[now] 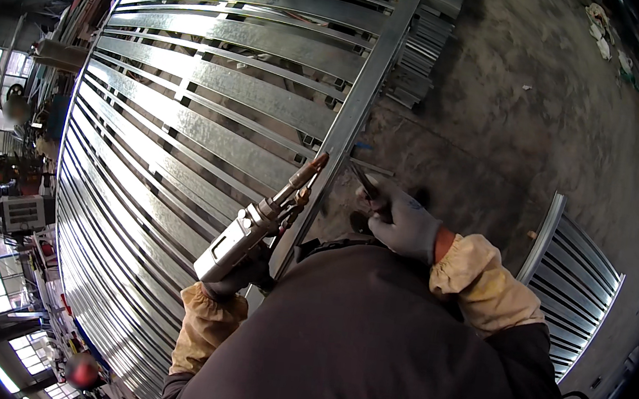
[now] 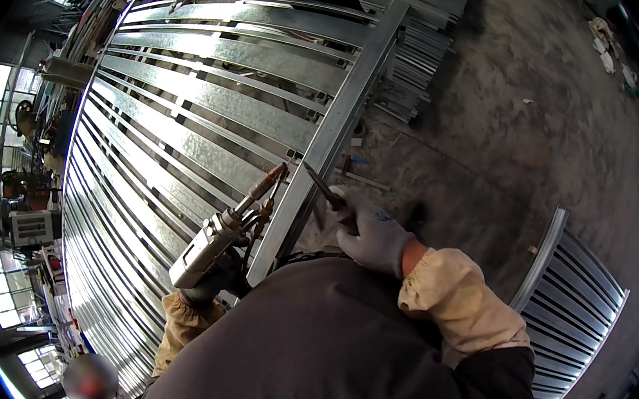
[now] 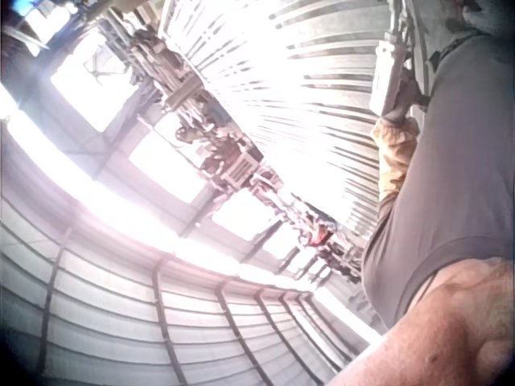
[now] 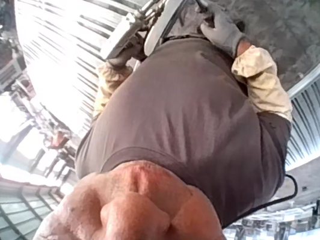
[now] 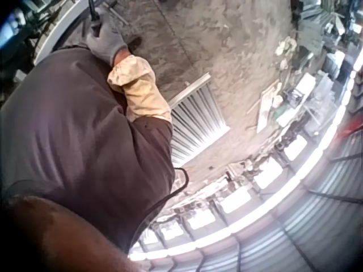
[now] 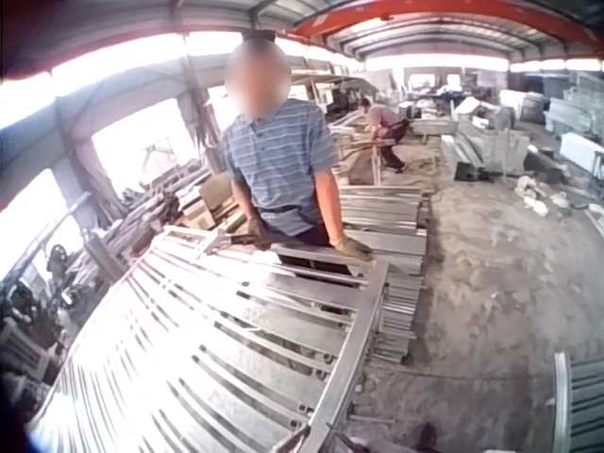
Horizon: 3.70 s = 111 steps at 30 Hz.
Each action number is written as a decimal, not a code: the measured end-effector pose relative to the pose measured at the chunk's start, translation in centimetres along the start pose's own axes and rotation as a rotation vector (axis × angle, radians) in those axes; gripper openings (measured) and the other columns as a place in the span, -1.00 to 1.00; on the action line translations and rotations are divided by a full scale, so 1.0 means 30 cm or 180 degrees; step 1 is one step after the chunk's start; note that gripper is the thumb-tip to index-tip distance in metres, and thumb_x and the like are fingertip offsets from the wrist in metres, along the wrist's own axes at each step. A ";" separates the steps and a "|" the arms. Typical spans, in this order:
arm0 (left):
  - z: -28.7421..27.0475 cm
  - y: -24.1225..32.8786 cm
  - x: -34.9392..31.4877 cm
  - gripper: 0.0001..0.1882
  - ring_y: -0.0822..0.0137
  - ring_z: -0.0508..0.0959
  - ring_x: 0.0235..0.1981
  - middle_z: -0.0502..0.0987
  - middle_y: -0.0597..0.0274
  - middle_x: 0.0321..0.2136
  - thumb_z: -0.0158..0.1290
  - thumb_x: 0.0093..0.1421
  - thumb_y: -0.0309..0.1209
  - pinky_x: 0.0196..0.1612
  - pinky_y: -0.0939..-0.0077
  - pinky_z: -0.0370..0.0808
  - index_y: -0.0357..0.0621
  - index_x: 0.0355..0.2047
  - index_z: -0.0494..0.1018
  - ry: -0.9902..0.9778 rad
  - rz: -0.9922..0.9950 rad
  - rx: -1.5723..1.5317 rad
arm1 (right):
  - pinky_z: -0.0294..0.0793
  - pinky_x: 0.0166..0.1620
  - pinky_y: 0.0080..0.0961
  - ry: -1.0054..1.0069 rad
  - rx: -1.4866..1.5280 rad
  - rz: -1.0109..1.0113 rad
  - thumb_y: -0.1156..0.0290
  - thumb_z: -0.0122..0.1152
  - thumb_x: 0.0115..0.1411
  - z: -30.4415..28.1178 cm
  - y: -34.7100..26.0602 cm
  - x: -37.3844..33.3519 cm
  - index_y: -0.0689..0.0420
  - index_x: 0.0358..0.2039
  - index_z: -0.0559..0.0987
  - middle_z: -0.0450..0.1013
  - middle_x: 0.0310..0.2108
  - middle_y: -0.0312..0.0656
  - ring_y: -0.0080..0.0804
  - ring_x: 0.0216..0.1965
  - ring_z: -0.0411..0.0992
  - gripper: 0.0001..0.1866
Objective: The person holds a welding torch in the left hand and uses pliers in the right hand to repeatedly adjust the torch tip and nozzle. The person makes small rotational and positional adjustments to the tip while standing in a workshop with metal frames nearby.
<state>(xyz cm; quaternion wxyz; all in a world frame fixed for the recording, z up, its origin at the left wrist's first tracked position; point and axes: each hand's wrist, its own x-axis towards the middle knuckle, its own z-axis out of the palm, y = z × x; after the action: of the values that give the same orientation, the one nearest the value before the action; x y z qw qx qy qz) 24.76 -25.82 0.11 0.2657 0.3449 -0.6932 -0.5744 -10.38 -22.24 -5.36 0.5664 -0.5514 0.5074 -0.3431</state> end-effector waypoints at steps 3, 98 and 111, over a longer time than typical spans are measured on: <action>0.029 -0.014 0.009 -0.41 0.06 0.60 -0.04 0.48 -0.30 0.12 0.20 0.14 -0.71 -0.03 0.16 0.59 -0.56 0.21 0.38 0.0172 0.0457 0.0321 | 0.40 0.06 -0.50 -0.0162 -0.0072 0.0466 0.53 0.15 0.16 -0.028 -0.013 -0.070 0.15 0.18 0.40 0.41 -0.09 -0.23 -0.54 -0.10 0.36 -0.48; 0.140 0.065 0.091 -0.64 0.43 0.60 -0.44 0.63 0.24 -0.39 0.23 -0.01 -0.64 -0.36 0.52 0.53 -0.29 -0.14 0.56 -0.0155 -0.0411 -0.0556 | 0.45 -0.01 -0.44 -0.0231 -0.0352 0.0468 0.45 0.17 0.21 -0.179 -0.143 -0.201 0.20 0.01 0.42 0.41 -0.19 -0.22 -0.41 -0.22 0.45 -0.64; 0.133 -0.047 0.052 -0.57 0.38 0.60 -0.43 0.60 0.24 -0.40 0.24 0.01 -0.54 -0.34 0.49 0.55 -0.26 -0.06 0.51 -0.0451 -0.0555 -0.0147 | 0.47 0.00 -0.44 -0.0267 -0.0184 0.0795 0.48 0.14 0.19 -0.135 -0.122 -0.176 0.17 0.23 0.32 0.42 -0.15 -0.21 -0.40 -0.19 0.47 -0.44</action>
<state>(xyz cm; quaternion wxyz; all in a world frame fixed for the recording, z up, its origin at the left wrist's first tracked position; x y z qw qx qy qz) 20.99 -24.74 -2.10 0.1729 0.3563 -0.6642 -0.6341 -14.92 -18.93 -0.25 0.6093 -0.5138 0.5577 -0.2318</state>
